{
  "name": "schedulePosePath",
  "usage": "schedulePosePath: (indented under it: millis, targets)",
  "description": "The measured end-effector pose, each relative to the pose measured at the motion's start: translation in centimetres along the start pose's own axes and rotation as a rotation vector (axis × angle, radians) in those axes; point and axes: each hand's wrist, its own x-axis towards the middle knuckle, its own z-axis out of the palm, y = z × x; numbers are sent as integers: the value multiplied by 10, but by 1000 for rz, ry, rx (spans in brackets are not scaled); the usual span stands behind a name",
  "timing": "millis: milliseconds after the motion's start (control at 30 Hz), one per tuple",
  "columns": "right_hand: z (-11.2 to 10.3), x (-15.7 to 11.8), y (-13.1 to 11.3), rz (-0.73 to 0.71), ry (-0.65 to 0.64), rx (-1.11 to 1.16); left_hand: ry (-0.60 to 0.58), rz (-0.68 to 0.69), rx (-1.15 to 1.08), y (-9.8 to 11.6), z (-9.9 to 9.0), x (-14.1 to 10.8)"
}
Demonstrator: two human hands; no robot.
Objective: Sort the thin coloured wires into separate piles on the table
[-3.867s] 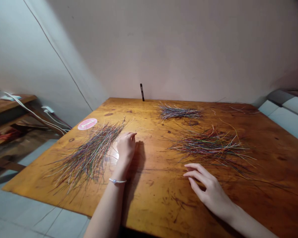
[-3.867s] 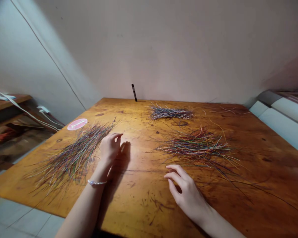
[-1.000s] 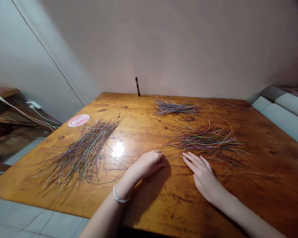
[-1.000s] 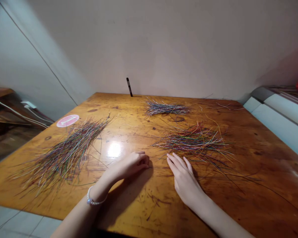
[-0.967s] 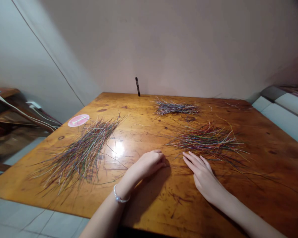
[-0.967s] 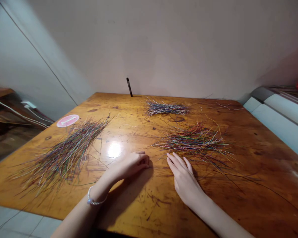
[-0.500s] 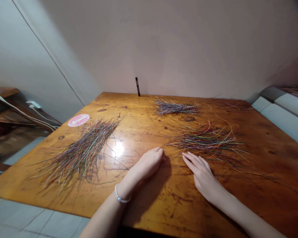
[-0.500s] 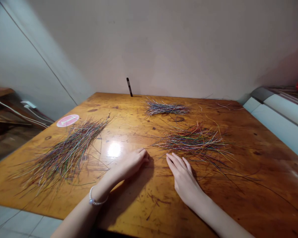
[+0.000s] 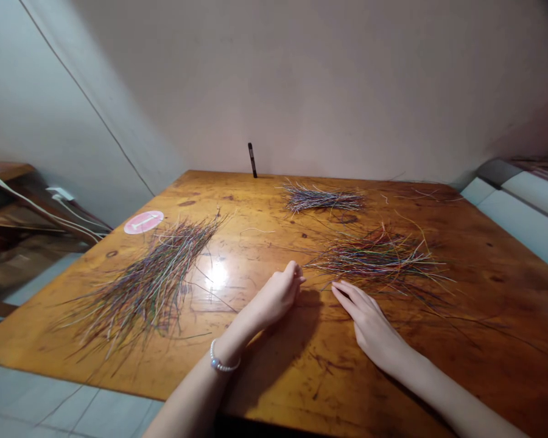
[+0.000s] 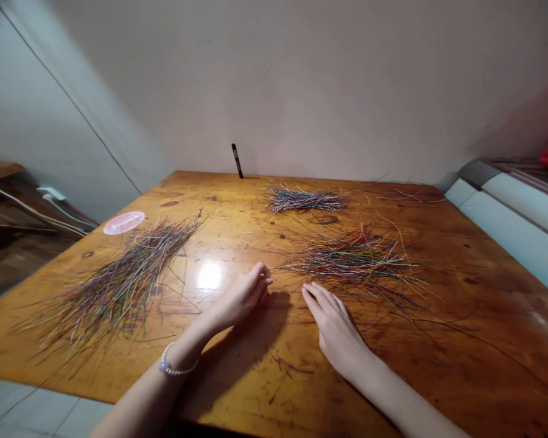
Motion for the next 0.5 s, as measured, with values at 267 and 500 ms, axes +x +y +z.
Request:
schedulePosePath:
  millis: [267, 500]
  targets:
    - [-13, 4, -8, -32, 46, 160, 18, -7, -320, 2, 11, 1]
    - [-21, 6, -14, -97, 93, 224, 7, -2, -484, 4, 25, 2]
